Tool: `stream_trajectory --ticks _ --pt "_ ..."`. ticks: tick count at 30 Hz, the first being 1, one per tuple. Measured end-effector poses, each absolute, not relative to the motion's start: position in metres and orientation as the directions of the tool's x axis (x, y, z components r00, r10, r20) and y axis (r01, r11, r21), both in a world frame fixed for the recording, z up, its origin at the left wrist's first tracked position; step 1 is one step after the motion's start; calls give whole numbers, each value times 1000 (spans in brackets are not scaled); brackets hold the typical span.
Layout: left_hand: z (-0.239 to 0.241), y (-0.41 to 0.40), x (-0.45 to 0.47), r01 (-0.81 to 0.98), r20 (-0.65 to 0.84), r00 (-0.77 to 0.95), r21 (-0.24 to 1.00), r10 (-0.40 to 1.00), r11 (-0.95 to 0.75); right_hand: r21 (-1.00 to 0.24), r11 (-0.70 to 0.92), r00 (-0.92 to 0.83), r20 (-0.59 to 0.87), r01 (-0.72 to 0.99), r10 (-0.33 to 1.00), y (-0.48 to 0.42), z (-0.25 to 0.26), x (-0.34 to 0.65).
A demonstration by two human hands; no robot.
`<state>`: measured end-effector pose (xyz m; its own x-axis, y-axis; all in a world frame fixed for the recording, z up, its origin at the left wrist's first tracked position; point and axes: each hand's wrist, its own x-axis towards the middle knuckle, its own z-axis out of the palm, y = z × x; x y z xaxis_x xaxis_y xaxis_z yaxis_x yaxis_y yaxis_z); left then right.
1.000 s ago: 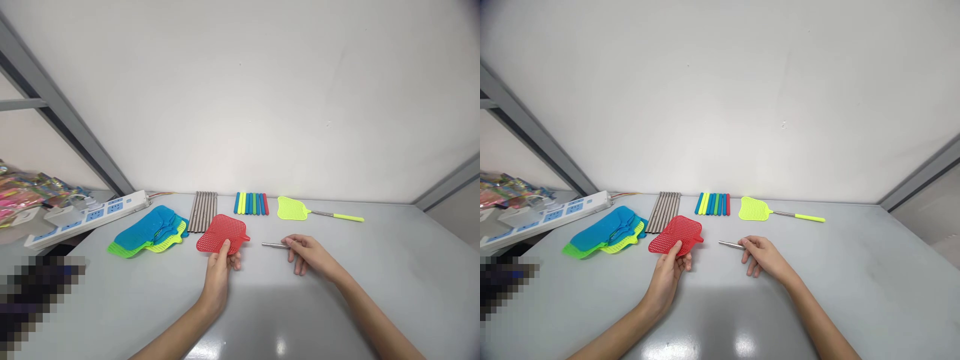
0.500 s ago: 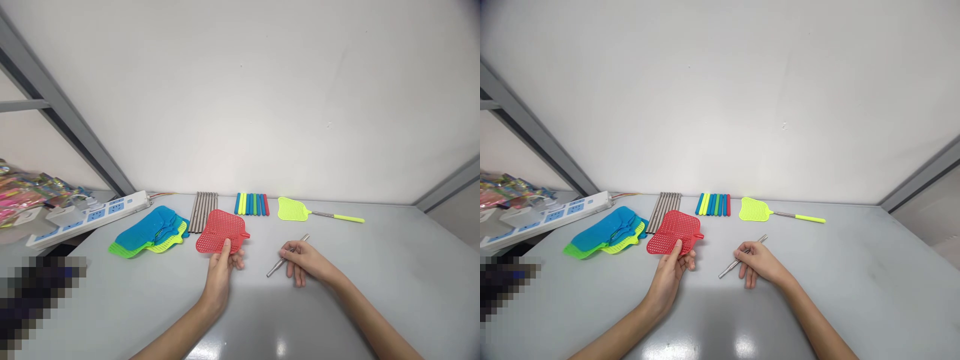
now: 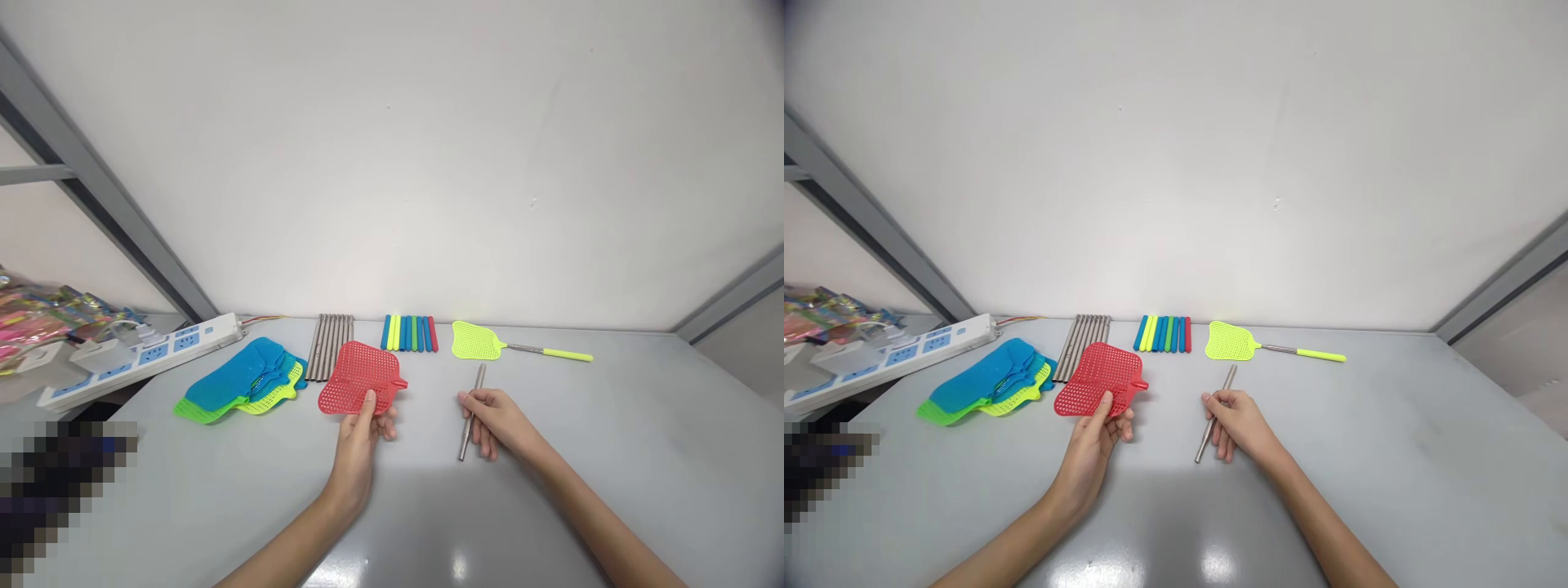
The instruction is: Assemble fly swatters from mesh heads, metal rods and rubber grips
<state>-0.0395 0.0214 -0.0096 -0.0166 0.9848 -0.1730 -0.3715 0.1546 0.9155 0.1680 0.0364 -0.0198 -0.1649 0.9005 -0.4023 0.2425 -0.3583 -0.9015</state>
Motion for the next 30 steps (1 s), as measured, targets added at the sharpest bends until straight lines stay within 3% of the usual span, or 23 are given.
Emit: stream_trajectory --ticks 9,20,24,30 --pt "-3 21 -38 -424 -194 46 884 980 196 -919 -370 -131 -387 138 913 35 -14 168" --pt "-3 22 -39 -481 -192 198 835 961 266 -881 -258 -84 -244 -397 966 25 -1 148" --pt "-10 22 -37 -567 -238 256 748 937 345 -886 -187 -76 -170 -425 982 21 -1 144" --pt "-12 23 -37 -628 -280 289 666 915 402 -870 -102 88 -164 -482 983 22 -14 141"
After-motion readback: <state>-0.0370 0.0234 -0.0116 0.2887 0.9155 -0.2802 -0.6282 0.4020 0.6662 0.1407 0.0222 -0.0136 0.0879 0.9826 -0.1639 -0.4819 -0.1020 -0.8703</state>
